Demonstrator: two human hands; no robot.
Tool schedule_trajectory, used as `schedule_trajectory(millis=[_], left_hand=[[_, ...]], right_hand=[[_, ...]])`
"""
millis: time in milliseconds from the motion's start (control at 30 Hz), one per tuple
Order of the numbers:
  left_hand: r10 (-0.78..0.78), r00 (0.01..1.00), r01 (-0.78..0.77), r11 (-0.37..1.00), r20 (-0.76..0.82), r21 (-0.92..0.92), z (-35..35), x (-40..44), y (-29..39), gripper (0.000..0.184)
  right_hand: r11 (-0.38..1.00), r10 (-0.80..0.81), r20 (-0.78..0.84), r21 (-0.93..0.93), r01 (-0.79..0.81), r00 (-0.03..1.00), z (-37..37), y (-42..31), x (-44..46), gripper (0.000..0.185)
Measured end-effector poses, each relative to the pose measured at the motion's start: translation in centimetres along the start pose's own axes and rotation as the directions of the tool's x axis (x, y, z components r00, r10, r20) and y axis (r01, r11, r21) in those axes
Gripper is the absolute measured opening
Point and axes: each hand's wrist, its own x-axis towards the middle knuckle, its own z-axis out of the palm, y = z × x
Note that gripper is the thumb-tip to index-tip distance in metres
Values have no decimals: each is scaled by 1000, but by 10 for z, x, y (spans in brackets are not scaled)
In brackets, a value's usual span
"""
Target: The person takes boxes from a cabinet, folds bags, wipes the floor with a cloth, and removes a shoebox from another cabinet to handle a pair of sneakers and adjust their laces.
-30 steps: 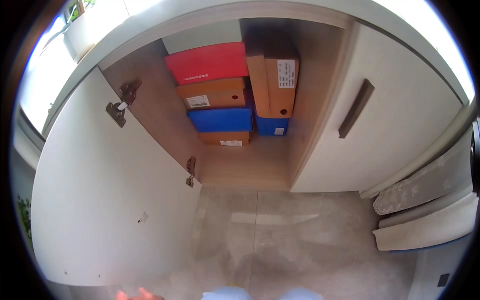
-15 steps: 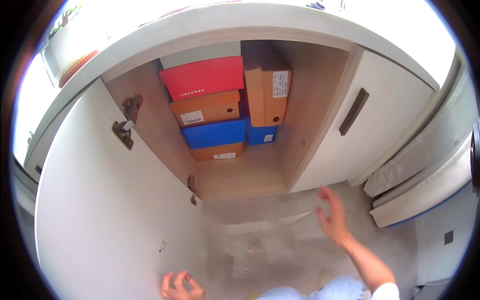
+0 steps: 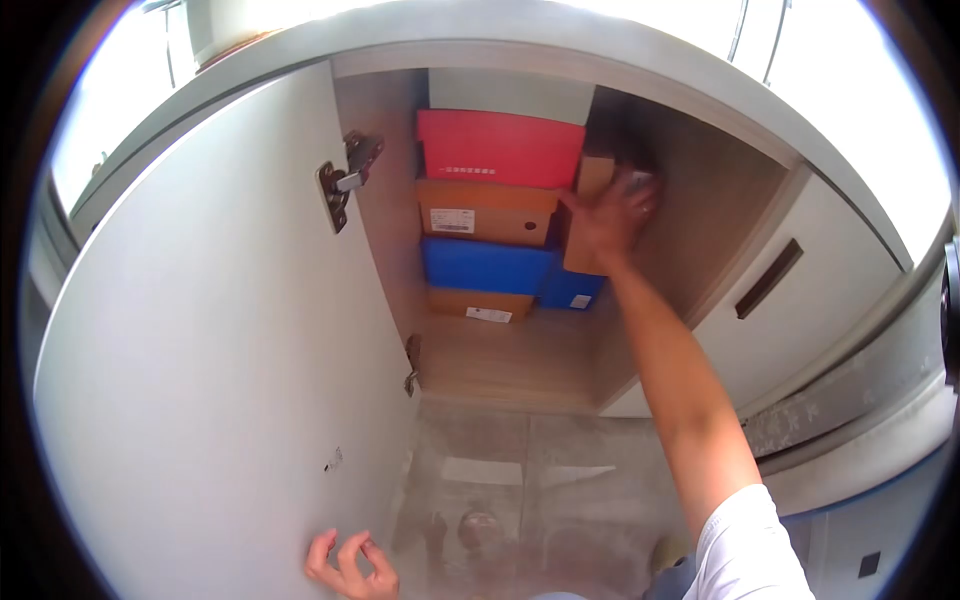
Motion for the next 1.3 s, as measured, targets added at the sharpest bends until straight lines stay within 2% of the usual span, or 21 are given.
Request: schedule_trajectory(millis=[100,267,400,467,533,600,633,700,733,800,833,900,933,967,1000,1067,1100,1167,1233,1267,1300], left_hand=[[-34,998,32,999,-61,-39,5,-6,11,15],[-279,960,266,936,-25,-232,2,-30,35,15],[-250,967,238,957,-54,-168,-7,-52,54,12],[-312,950,295,908,-11,-297,-11,-66,64,12],[-324,946,314,889,27,-332,-14,-71,78,13],[-303,948,315,870,93,-379,-12,-76,87,13],[-304,949,315,875,88,-369,-10,-77,93,13],[-337,897,439,757,286,-484,-3,-77,103,12],[-338,897,438,759,283,-482,4,-78,105,12],[-334,825,563,561,456,-607,21,-82,103,16],[-332,826,561,565,456,-605,31,-87,99,16],[-294,677,733,357,675,-579,57,-96,91,39],[-273,597,801,142,755,-582,67,-90,98,52],[-222,513,839,-75,829,-539,78,-80,109,66],[-215,508,844,-70,834,-532,92,-78,121,66],[-365,582,689,-252,726,-679,130,-71,142,77],[-366,591,679,-256,719,-688,144,-66,137,77],[-472,637,747,180,610,-641,151,-71,123,82],[-400,653,745,190,643,-639,142,-64,118,78],[-340,649,756,187,680,-628,137,-67,117,76],[-346,647,757,190,679,-625,135,-73,114,76]], right_hand=[[996,71,67,48,-74,995,2,-4,11,102],[992,15,62,126,-23,998,-2,8,11,93],[983,60,13,170,-62,998,-35,-2,-16,90],[977,66,-31,207,-58,997,-63,-12,-46,87],[969,84,-77,238,-64,993,-98,-9,-74,85],[959,-41,-164,270,85,986,-140,3,-99,76],[956,-37,-159,281,81,987,-160,12,-108,76],[882,-38,-174,457,115,984,-196,30,-121,73],[880,-36,-173,461,114,984,-215,33,-123,73],[783,-41,-21,621,45,999,-245,37,-128,61],[782,-36,-20,622,41,999,-248,50,-128,61],[623,-157,-124,757,195,980,-247,80,-118,51],[652,-225,-120,719,241,967,-262,72,-110,41],[657,-221,-115,716,235,968,-261,74,-109,41],[633,-154,143,774,-13,978,-256,77,-111,45],[469,-84,560,752,-463,824,-220,94,-132,55],[343,-94,714,677,-651,693,-199,103,-152,61],[420,-59,934,343,-840,352,-182,124,-190,75],[276,29,996,70,-959,81,-179,132,-221,78],[269,29,997,65,-961,76,-178,140,-235,78],[174,-112,994,26,-984,7,-176,145,-247,78]])
